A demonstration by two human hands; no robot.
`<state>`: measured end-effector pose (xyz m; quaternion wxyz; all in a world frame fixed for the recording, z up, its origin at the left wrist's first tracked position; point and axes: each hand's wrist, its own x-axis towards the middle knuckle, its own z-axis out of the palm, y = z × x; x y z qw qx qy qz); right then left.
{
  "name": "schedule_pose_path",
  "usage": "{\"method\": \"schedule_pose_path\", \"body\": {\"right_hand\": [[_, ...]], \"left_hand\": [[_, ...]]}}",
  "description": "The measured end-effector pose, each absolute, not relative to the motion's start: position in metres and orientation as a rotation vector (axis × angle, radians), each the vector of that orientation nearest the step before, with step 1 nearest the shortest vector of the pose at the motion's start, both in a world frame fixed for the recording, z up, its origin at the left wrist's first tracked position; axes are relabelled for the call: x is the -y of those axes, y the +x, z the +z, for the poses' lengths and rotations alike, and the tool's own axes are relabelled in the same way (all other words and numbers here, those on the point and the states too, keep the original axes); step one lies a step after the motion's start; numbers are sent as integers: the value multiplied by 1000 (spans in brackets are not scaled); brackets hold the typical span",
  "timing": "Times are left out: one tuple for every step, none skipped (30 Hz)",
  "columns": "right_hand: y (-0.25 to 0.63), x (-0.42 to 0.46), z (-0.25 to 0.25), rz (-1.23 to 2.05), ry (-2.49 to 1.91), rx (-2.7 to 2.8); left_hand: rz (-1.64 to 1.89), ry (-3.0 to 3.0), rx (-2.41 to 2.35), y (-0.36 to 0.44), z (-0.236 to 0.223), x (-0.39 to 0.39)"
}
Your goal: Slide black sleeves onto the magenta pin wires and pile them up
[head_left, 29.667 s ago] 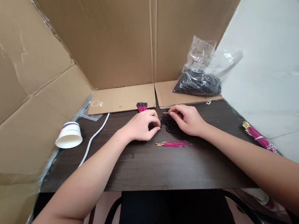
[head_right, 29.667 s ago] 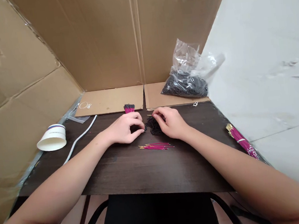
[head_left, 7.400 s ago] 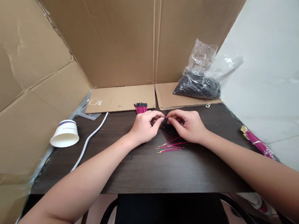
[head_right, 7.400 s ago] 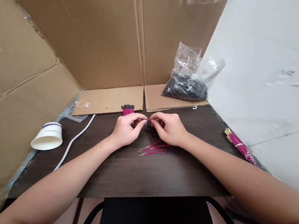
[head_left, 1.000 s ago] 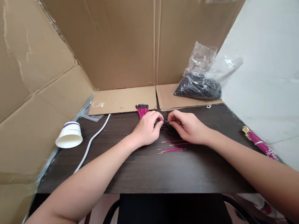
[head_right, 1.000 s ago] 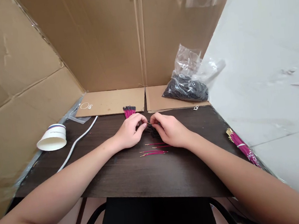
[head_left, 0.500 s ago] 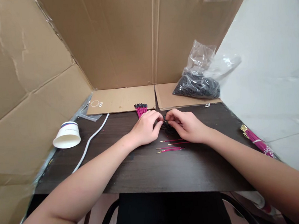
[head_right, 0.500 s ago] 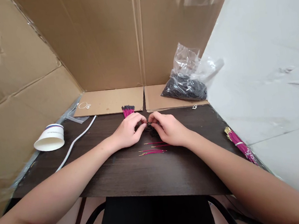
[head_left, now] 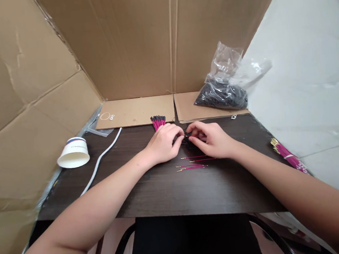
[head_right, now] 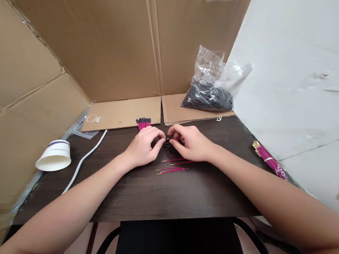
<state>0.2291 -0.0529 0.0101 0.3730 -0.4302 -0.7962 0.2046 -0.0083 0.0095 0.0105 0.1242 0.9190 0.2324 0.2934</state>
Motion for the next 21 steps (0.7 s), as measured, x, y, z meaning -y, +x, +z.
{"method": "schedule_pose_path", "body": {"right_hand": [[230, 52, 10, 472, -1115, 2053], [231, 52, 11, 425, -1122, 2066], [231, 51, 11, 387, -1126, 2076], [232, 51, 11, 361, -1126, 2082], [232, 50, 10, 345, -1125, 2081], [232, 50, 10, 338, -1124, 2075], [232, 50, 9, 338, -1123, 2071], [231, 50, 9, 340, -1122, 2068], [231, 50, 8, 342, -1121, 2066], [231, 50, 8, 345, -1119, 2065], [231, 50, 7, 348, -1117, 2067], [230, 50, 7, 350, -1116, 2068], [230, 50, 7, 351, -1115, 2069], [230, 49, 7, 351, -1115, 2069], [230, 49, 7, 350, -1115, 2069], [230, 49, 7, 349, -1114, 2068], [230, 49, 7, 347, -1112, 2068], [230, 49, 7, 345, -1108, 2068], [230, 49, 7, 345, -1105, 2069], [230, 49, 8, 347, -1104, 2070], [230, 50, 8, 352, -1104, 2071]], "left_hand": [[863, 2677, -683, -9, 11, -10], [867, 2675, -688, -9, 11, -10], [868, 2675, -690, -9, 11, -10], [868, 2675, -693, -9, 10, -10], [868, 2674, -696, -8, 10, -10], [870, 2672, -697, -8, 10, -10], [875, 2671, -696, -8, 10, -10], [880, 2669, -693, -8, 9, -10], [884, 2668, -689, -8, 9, -10], [888, 2667, -686, -8, 9, -10], [890, 2666, -683, -8, 10, -10], [891, 2665, -683, -8, 10, -10], [890, 2662, -684, -8, 10, -9], [889, 2658, -688, -8, 10, -9], [887, 2654, -692, -8, 11, -9], [885, 2650, -697, -8, 11, -9], [883, 2647, -700, -8, 11, -8], [883, 2645, -702, -8, 10, -8], [883, 2644, -701, -8, 10, -8], [884, 2643, -698, -8, 10, -8], [883, 2643, -695, -8, 10, -8]]}}
